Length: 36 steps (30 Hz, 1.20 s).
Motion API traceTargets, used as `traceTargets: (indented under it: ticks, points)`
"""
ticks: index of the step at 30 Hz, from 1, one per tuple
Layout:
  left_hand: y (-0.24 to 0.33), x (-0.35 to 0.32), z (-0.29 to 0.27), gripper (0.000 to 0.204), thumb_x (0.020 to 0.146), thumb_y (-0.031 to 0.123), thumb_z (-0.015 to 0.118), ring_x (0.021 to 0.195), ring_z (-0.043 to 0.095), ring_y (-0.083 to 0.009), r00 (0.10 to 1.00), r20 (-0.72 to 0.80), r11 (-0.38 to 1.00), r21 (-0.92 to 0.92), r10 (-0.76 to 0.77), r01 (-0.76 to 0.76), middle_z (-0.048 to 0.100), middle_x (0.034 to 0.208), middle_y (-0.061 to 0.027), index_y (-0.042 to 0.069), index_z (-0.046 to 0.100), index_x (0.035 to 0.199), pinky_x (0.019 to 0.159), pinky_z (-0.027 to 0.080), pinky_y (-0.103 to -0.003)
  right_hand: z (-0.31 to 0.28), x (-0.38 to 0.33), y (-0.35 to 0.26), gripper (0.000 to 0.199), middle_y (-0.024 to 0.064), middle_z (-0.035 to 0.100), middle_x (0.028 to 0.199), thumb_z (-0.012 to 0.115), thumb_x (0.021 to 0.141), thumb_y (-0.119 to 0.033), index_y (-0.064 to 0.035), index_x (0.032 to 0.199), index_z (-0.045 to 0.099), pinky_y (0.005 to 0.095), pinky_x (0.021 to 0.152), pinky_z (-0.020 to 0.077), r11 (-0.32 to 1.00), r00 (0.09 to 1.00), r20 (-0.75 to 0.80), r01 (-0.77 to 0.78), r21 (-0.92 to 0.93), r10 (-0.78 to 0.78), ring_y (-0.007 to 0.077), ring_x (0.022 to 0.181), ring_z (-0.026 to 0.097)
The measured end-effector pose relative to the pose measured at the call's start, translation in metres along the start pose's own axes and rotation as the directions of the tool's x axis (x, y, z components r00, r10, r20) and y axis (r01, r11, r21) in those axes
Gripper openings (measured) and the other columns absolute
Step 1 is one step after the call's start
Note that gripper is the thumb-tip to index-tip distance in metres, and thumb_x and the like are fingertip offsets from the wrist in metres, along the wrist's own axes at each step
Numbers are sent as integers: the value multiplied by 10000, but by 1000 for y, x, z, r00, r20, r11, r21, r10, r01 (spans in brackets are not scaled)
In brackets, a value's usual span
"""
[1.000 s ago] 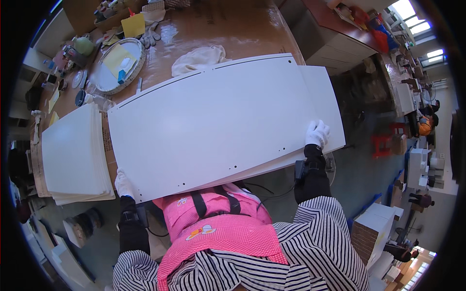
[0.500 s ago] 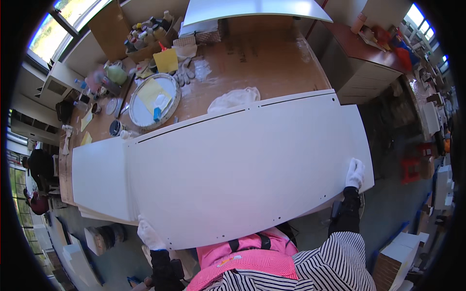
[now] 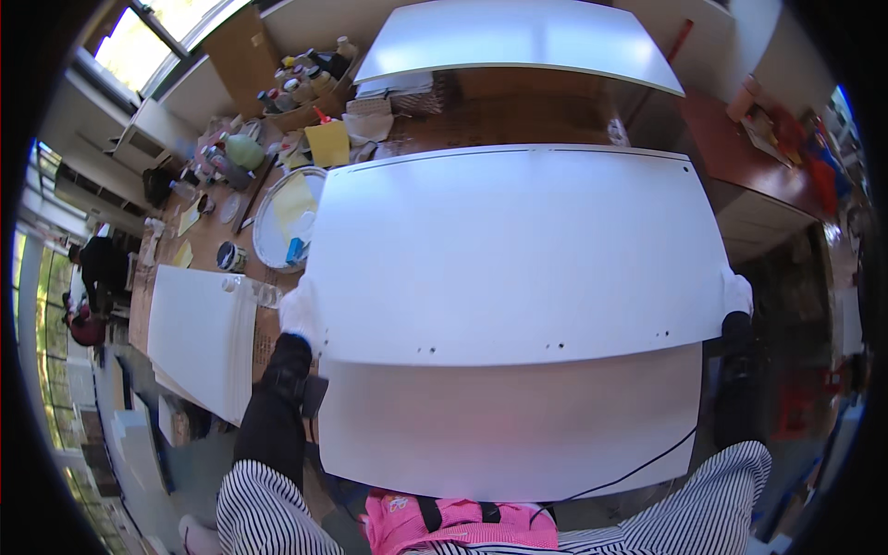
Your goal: Cleaning and inspecting white furniture panels with a cloth and a sponge in a manufacturing workshop.
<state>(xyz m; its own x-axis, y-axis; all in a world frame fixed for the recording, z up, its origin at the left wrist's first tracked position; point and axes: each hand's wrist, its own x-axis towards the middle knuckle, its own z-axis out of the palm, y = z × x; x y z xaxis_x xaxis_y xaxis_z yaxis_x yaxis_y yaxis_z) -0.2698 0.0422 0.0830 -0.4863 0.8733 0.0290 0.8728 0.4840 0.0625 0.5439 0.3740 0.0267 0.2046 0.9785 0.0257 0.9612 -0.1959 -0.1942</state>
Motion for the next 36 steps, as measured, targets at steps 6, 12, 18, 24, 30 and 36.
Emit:
traceTargets:
  ticks: [6, 12, 18, 24, 30, 36]
  points:
    - [17, 115, 25, 344, 922, 271, 572, 882, 674, -369, 888, 121, 550, -746, -444, 376, 670, 936, -249, -14, 578, 1115, 733, 515, -444, 69, 125, -54, 782, 235, 701, 1085, 558, 834, -642, 68, 1148, 649, 398, 891, 485, 969, 978, 190, -123, 213, 82, 338, 1065, 656]
    - [12, 196, 35, 483, 974, 406, 450, 981, 650, -402, 987, 119, 991, -61, -112, 119, 668, 983, -275, -21, 628, 1111, 842, 489, -450, 36, 183, -81, 796, 258, 686, 1108, 552, 822, -650, 70, 1149, 648, 439, 927, 478, 975, 990, 99, -120, 187, 103, 375, 1072, 646]
    - [8, 220, 17, 525, 1047, 352, 248, 1020, 612, -492, 963, 270, 991, 129, -5, -31, 652, 1061, -314, -17, 602, 1167, 924, 472, -522, -51, -63, -307, 108, 108, 625, 822, 587, 881, -103, -113, 841, 686, 357, 713, 505, 512, 462, -650, 849, 128, -604, 259, 762, 637]
    - [17, 238, 13, 457, 1041, 265, 255, 1017, 628, -474, 959, 280, 993, 97, 32, -61, 647, 1055, -324, -33, 569, 1189, 895, 492, -526, 66, -236, -461, 535, 163, 381, 1483, 600, 911, -350, -141, 1388, 478, 534, 968, 487, 150, 172, -55, 948, 282, -983, 381, 1214, 541]
    - [-6, 221, 15, 586, 1044, 374, 211, 1062, 604, -489, 952, 300, 987, 121, 67, -108, 619, 1103, -361, -45, 612, 1127, 949, 459, -541, 115, -234, -534, 616, 197, 483, 1371, 637, 881, -352, -139, 1415, 416, 460, 890, 522, 372, 287, 239, 776, 510, -928, 362, 1125, 599]
    - [-55, 220, 72, 368, 1016, 177, 340, 820, 694, -392, 918, 187, 865, 314, 349, -393, 688, 939, -265, -66, 603, 1102, 731, 566, -449, -63, -305, -396, 258, 126, 602, 975, 720, 777, -111, -64, 1005, 607, 382, 839, 498, 188, 321, 92, 282, 941, -943, 316, 905, 606]
